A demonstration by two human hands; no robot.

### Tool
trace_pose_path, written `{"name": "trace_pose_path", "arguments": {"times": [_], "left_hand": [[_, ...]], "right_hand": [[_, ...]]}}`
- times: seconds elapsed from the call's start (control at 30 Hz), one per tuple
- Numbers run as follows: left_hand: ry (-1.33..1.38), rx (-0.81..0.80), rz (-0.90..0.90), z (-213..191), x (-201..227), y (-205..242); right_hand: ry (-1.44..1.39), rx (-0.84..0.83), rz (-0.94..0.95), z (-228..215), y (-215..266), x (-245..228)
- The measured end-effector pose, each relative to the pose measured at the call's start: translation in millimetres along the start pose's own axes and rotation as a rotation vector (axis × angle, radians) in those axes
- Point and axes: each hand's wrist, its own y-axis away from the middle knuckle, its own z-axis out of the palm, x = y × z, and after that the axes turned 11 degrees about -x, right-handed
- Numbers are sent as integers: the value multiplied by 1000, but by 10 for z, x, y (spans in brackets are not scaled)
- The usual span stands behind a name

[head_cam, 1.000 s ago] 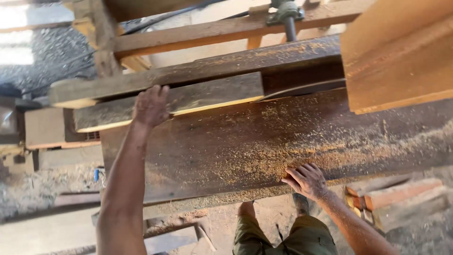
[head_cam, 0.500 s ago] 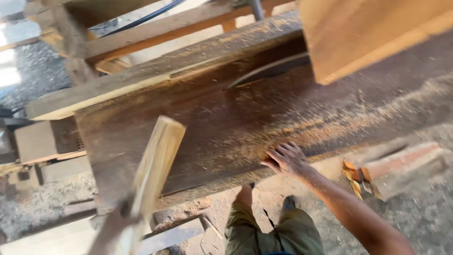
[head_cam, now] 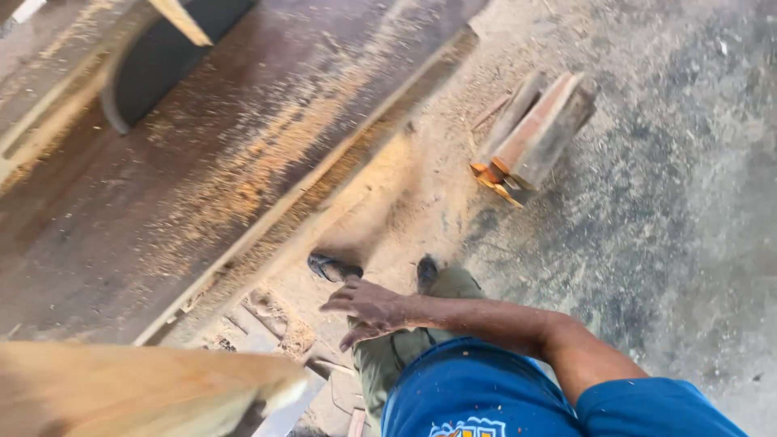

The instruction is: Cutting wooden planks into thinner strips using a table saw.

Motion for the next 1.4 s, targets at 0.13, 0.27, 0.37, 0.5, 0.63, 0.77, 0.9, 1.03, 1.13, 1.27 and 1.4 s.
{"name": "trace_pose_path", "arguments": {"times": [0.13,0.27,0.37,0.5,0.63,0.77,0.9,1.03,1.13,1.27,1.4], "left_hand": [[85,175,171,1198,488,-709],[-372,296,-423,1924,491,-1473],[530,-84,549,3469,2682,-2014],[635,-356,490,4147,3007,-2469],[658,-410,335,5013,3522,-2857],[778,-557,187,5315,2635,-3629],[854,-602,6,5767,2072,-4403],[686,-602,-220,6874,3329,-4724],[727,-683,-319,7385,3346,-5192],[770,-742,-450,8088,3702,-5707],[888,-551,-508,8535,3899,-6191]], "right_hand": [[-107,293,7,110,1181,123],[-157,593,149,35,2164,490],[-365,718,270,87,2898,667],[-770,950,322,340,3662,1148],[-994,1056,445,228,4205,1315],[-854,1032,658,387,4574,1619],[-909,1022,733,54,4704,1583],[-1536,1311,597,135,4903,1685],[-1649,1496,586,63,5064,1616],[-1426,1648,614,-578,5402,1553],[-1283,1651,555,-1494,5515,1698]]}}
